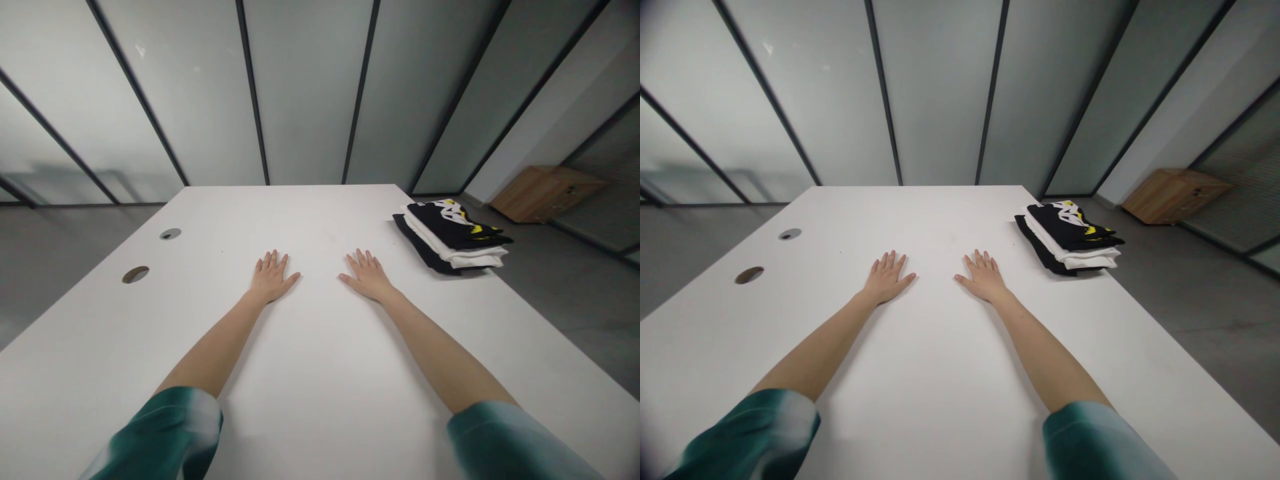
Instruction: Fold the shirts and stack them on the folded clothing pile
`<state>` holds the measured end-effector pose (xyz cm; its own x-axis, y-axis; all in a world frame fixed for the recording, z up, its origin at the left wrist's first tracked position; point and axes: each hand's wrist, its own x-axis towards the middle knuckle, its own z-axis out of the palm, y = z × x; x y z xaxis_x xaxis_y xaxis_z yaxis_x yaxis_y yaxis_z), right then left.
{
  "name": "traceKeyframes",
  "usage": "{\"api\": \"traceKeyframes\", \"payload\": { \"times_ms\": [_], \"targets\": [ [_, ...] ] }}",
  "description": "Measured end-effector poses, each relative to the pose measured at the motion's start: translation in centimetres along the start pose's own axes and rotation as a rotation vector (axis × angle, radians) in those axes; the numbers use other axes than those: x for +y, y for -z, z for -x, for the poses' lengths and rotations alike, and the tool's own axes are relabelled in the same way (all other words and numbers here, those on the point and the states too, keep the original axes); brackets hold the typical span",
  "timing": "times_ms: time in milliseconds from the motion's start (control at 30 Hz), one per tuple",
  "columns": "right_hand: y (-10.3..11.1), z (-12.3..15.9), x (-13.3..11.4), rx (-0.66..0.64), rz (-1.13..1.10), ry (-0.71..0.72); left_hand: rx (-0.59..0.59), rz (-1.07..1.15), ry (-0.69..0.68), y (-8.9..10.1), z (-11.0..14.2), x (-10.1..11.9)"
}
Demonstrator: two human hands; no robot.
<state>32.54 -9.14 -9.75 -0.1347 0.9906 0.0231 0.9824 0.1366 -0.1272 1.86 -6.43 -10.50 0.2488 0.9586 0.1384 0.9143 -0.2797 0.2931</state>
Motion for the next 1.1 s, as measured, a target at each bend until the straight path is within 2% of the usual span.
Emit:
{"api": "traceKeyframes", "payload": {
  "times_ms": [167,367,800,1100],
  "targets": [
    [0.1,0.1,-0.1,-0.047,0.007,-0.001,-0.057,0.003,0.010,0.4,0.1,0.3],
    [0.7,0.3,-0.5,-0.073,0.012,-0.009,-0.051,0.001,-0.001,0.4,0.1,0.3],
    [1.3,0.5,-1.0,-0.135,0.061,-0.036,-0.215,-0.265,0.043,2.2,0.7,2.0],
    [0.9,0.2,-0.8,-0.142,0.070,-0.050,-0.222,-0.290,0.043,2.2,0.7,1.9]
  ]
}}
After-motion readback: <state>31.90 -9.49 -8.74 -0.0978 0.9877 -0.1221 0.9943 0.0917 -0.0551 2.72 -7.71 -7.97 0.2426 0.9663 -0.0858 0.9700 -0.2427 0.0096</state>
